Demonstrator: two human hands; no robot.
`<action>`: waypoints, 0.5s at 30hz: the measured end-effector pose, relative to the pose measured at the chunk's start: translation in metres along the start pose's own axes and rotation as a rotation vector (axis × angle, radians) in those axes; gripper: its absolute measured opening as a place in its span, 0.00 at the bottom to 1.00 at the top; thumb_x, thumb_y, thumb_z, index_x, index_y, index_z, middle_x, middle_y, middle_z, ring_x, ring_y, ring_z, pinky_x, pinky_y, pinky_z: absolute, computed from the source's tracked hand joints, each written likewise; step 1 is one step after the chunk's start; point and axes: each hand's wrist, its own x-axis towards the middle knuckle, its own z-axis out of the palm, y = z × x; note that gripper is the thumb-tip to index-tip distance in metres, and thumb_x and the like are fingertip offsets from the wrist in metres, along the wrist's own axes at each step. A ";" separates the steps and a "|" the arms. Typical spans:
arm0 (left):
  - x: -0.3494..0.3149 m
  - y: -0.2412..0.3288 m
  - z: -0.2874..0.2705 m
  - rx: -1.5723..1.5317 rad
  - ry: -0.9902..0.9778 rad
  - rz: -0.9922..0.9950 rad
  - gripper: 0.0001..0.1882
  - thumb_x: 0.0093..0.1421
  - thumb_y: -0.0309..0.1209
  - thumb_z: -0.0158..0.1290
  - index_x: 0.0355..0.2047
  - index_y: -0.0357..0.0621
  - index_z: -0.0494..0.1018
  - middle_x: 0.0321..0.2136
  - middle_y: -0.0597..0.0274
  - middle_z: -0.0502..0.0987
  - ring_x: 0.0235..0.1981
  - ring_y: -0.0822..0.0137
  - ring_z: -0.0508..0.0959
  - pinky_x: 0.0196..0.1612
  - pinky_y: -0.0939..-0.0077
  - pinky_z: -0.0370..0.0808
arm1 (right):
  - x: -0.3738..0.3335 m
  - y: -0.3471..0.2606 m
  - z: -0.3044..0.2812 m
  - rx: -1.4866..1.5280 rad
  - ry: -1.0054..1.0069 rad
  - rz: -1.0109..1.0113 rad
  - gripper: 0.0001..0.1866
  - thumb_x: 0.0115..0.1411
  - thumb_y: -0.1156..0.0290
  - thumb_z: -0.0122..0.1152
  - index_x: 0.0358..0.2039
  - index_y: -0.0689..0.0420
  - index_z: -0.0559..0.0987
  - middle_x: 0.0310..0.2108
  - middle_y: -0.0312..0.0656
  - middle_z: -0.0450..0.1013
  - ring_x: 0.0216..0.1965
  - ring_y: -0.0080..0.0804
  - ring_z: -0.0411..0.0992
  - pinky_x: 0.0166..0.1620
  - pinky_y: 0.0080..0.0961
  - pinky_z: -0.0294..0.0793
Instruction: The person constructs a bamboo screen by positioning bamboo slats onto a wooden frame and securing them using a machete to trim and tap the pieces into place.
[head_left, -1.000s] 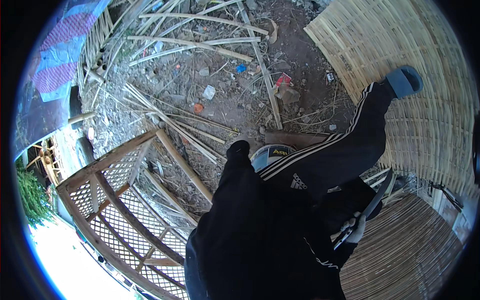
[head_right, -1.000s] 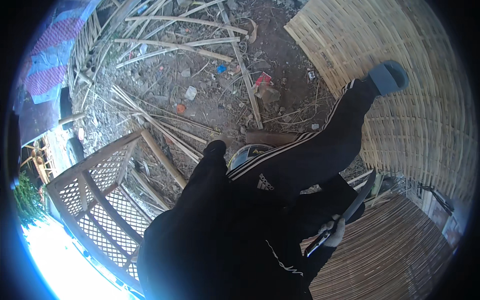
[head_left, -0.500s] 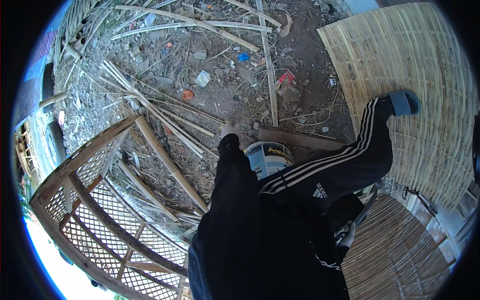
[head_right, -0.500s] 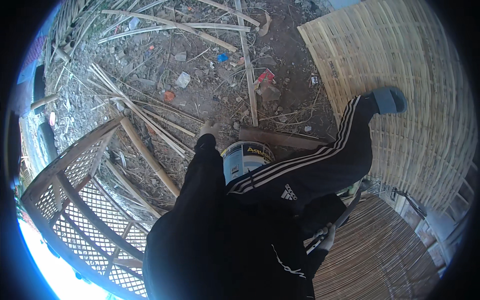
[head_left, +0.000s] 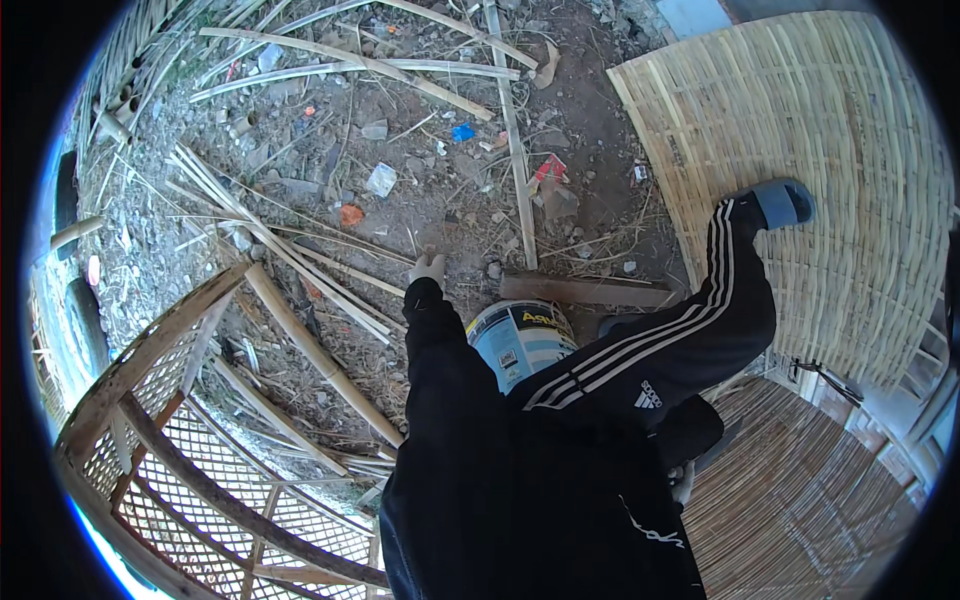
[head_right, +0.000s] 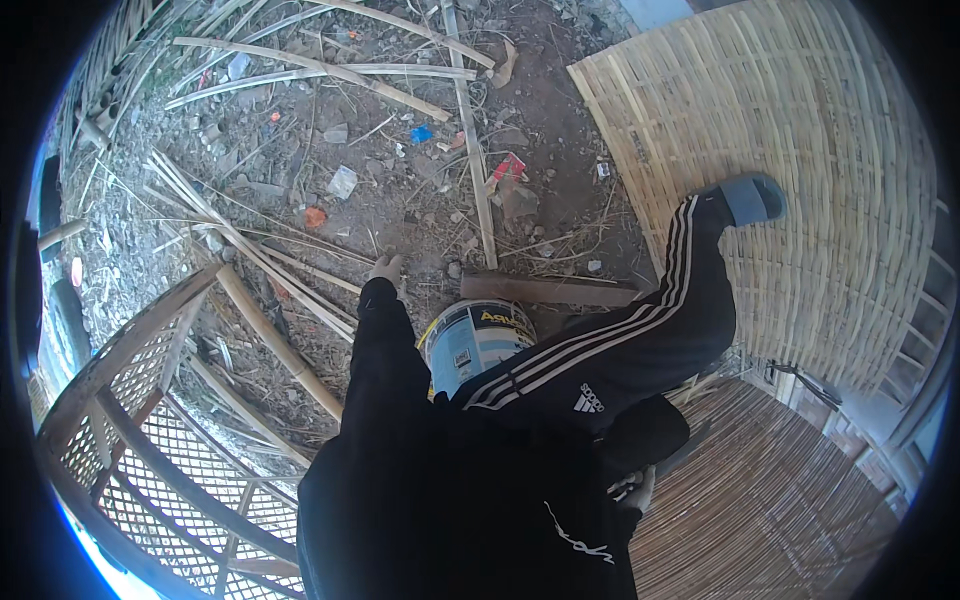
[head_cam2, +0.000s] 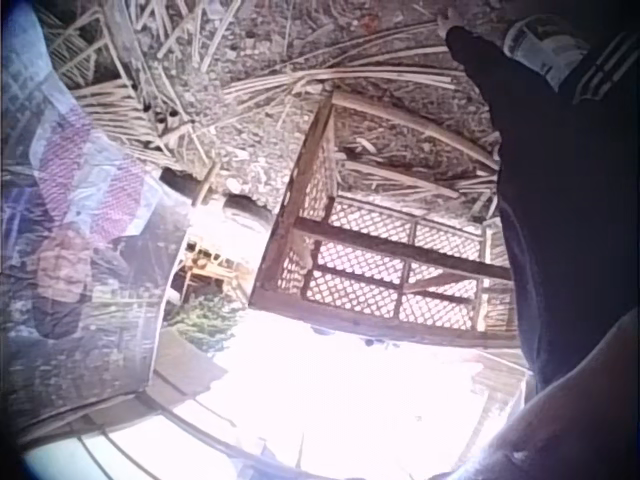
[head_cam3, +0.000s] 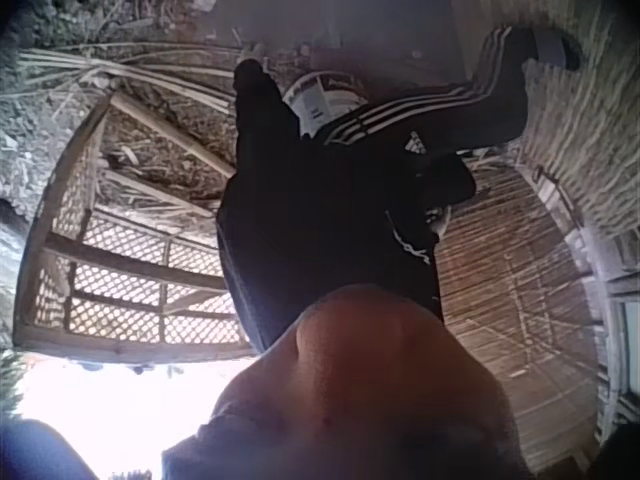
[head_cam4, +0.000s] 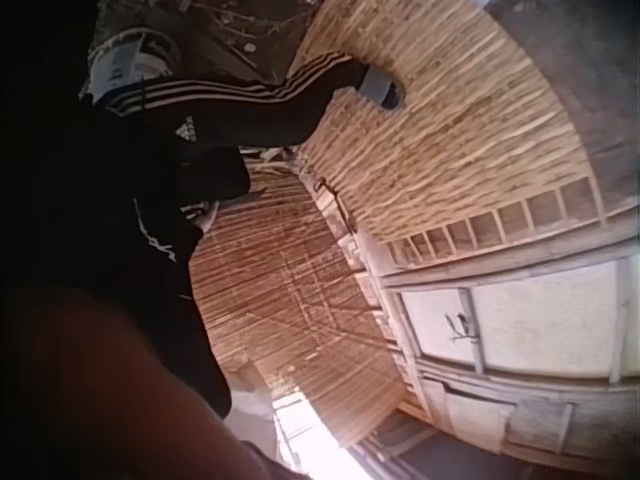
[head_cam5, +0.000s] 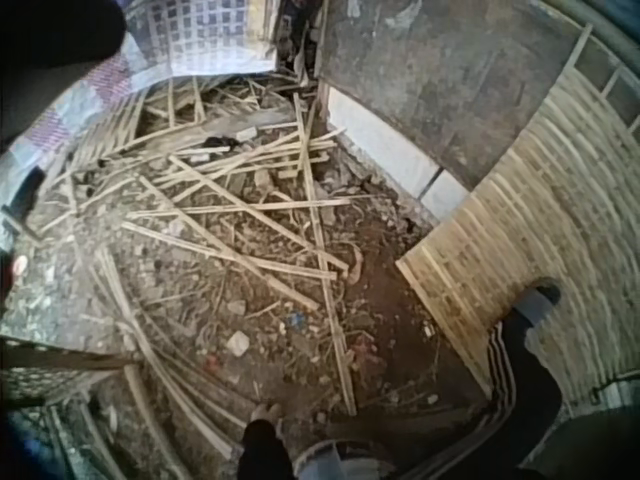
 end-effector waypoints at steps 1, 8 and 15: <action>0.001 -0.002 0.005 -0.030 -0.001 0.032 0.33 0.59 0.53 0.51 0.53 0.35 0.75 0.47 0.38 0.79 0.53 0.45 0.78 0.57 0.60 0.72 | 0.002 0.002 0.002 -0.013 0.015 -0.011 0.15 0.67 0.50 0.57 0.42 0.48 0.74 0.15 0.30 0.65 0.13 0.25 0.65 0.15 0.25 0.70; -0.051 0.035 0.029 -0.572 0.184 -0.159 0.27 0.54 0.42 0.58 0.44 0.29 0.77 0.34 0.39 0.82 0.37 0.49 0.83 0.46 0.59 0.78 | 0.001 0.010 -0.039 0.056 0.076 -0.033 0.15 0.66 0.48 0.58 0.42 0.44 0.74 0.16 0.27 0.65 0.14 0.22 0.65 0.15 0.24 0.67; -0.036 -0.028 -0.013 -0.787 0.613 -0.332 0.13 0.55 0.29 0.56 0.35 0.29 0.73 0.26 0.42 0.79 0.25 0.52 0.81 0.30 0.60 0.79 | -0.007 0.032 -0.039 -0.057 0.017 -0.073 0.12 0.66 0.50 0.59 0.40 0.43 0.74 0.17 0.24 0.62 0.17 0.17 0.64 0.17 0.20 0.66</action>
